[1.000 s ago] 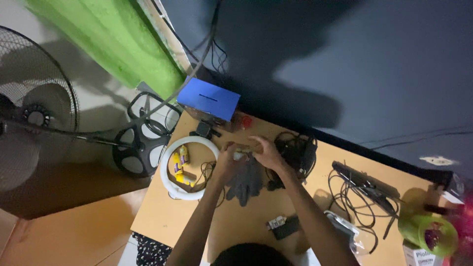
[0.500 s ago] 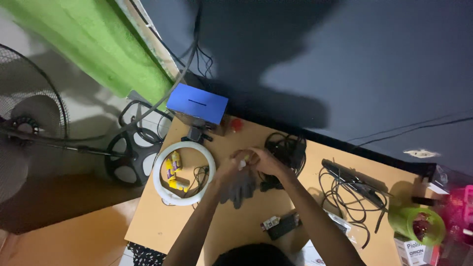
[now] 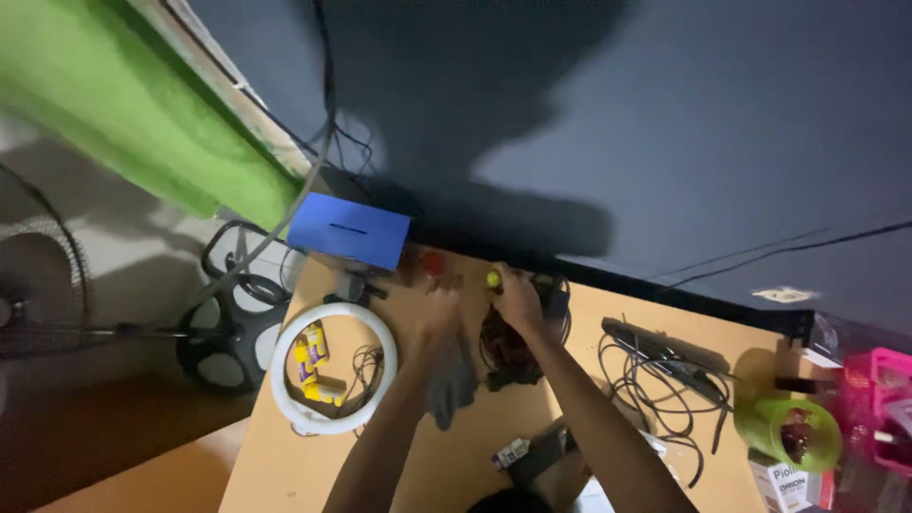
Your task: Organizing various electronic components, cables, and boxes on a desk.
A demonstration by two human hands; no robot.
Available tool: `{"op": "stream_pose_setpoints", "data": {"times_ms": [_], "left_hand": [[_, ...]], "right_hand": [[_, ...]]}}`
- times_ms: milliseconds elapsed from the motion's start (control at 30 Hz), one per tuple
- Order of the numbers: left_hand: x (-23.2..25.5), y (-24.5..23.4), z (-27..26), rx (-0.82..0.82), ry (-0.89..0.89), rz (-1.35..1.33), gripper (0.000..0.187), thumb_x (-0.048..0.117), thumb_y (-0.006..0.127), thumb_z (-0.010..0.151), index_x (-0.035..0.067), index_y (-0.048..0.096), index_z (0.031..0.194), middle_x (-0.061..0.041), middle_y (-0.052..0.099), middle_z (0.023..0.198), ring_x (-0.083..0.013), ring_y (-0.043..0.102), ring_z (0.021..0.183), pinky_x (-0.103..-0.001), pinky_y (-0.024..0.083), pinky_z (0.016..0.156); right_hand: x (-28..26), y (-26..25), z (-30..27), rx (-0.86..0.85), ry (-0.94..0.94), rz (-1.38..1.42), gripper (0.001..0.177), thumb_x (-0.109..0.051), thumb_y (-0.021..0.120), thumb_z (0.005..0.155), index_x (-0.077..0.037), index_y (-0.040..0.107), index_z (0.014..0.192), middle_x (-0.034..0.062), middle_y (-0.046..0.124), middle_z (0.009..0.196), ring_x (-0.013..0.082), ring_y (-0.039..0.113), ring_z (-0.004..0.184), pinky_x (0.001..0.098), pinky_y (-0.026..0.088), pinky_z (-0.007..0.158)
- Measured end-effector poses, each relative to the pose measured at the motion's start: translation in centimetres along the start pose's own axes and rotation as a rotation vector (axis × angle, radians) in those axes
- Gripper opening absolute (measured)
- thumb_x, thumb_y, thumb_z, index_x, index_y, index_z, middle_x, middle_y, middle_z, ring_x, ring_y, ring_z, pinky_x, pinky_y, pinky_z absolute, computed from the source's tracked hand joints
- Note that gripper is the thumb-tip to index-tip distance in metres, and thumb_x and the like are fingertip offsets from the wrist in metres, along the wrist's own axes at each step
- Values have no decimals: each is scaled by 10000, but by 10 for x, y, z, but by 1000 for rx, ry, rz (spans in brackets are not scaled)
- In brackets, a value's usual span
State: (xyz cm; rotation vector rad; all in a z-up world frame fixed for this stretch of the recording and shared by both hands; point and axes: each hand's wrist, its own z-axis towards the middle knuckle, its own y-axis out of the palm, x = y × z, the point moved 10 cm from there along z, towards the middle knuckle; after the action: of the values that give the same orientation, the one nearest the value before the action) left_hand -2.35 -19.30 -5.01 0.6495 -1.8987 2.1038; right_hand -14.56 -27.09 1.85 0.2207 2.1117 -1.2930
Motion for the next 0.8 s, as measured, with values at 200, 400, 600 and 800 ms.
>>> {"op": "stream_pose_setpoints", "data": {"times_ms": [200,400,600,800], "left_hand": [[46,16,42,-463,110,607,400,291,669,860,215,662,1253,-76,608,1328,-290,423,1330,-502,244,1148],[18,31,43,-628,74,589,278,197,490,1181,203,755,1265,-33,747,1219,-184,600,1285,-432,183,1400],[-120,190,93,104,-54,438,390,207,607,979,117,509,1345,-38,681,1217,-203,583,1294,-354,195,1239],[-5,15,61,-606,50,663,406,56,497,1169,65,532,1573,-70,800,1178,-164,706,1115,-408,119,1432]], "right_hand": [[76,67,62,111,-298,-229,542,-121,697,868,-45,529,1377,307,634,1197,482,597,1124,557,497,922],[33,44,48,115,-184,-147,399,-175,673,901,-60,621,1279,309,637,1154,500,593,1080,575,490,898],[68,94,77,2,-104,-369,192,-107,619,962,41,698,870,244,706,921,350,705,880,486,569,753],[130,164,121,113,-188,-470,327,-62,587,991,-24,633,670,139,629,683,257,647,663,414,538,599]]}}
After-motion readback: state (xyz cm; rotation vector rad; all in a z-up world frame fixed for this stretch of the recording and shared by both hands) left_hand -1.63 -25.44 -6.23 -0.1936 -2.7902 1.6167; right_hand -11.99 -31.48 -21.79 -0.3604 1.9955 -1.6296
